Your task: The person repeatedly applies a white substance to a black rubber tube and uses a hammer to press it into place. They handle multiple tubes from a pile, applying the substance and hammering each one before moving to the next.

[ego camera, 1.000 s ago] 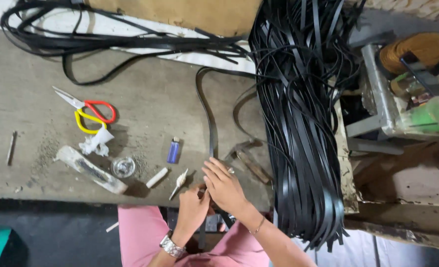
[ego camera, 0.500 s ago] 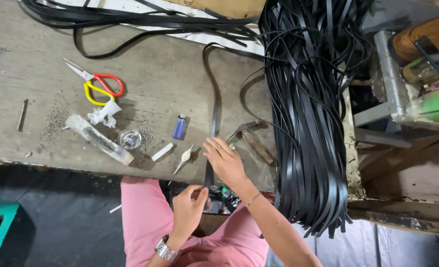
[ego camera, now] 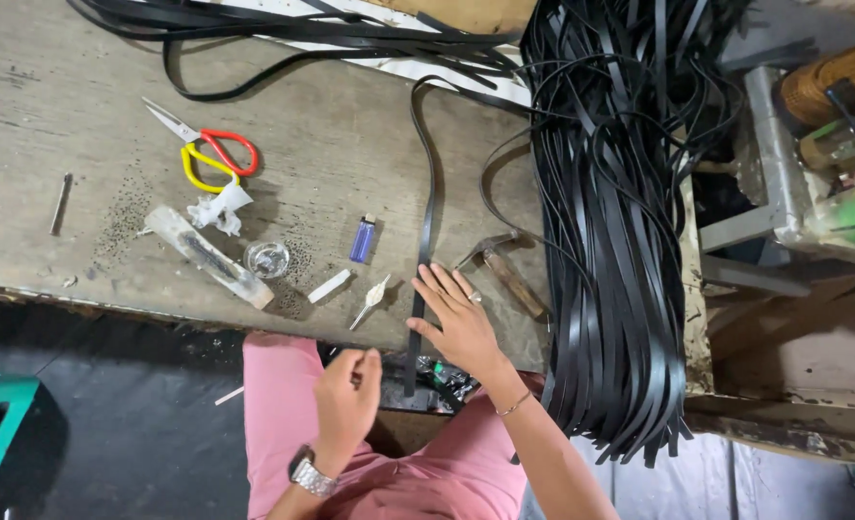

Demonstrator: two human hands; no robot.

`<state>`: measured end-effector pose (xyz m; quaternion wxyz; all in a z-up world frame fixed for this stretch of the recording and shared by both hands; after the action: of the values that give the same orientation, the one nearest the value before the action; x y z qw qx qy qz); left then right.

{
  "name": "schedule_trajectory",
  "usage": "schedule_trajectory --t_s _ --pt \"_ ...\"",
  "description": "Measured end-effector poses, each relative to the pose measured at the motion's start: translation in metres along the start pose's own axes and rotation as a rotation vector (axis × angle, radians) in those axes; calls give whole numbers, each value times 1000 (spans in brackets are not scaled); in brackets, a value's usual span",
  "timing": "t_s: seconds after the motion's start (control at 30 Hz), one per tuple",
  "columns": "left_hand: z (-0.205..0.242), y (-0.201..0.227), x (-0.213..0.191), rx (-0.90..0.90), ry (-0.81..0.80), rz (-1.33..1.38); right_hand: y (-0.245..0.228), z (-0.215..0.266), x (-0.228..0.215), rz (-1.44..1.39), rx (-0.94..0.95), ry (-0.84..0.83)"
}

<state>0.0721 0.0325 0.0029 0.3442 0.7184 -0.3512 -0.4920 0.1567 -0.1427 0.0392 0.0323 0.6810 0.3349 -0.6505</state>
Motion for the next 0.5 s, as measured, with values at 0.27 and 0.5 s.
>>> schedule_trajectory --t_s 0.27,0.5 --pt "-19 -2 -24 12 -123 -34 -1 5 2 17 -46 94" --pt "-11 90 22 665 -840 51 -16 6 -25 -216 -108 307"
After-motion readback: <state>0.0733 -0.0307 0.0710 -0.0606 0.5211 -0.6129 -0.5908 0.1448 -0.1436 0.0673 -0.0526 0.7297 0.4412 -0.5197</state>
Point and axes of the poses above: each hand's wrist, its own z-axis away from the middle knuckle, its own x-axis out of the palm, y = z × x, the point moved 6 cm from there along -z, towards the middle knuckle, and after that the axes turned 2 degrees about -z, right-handed, at the moved point
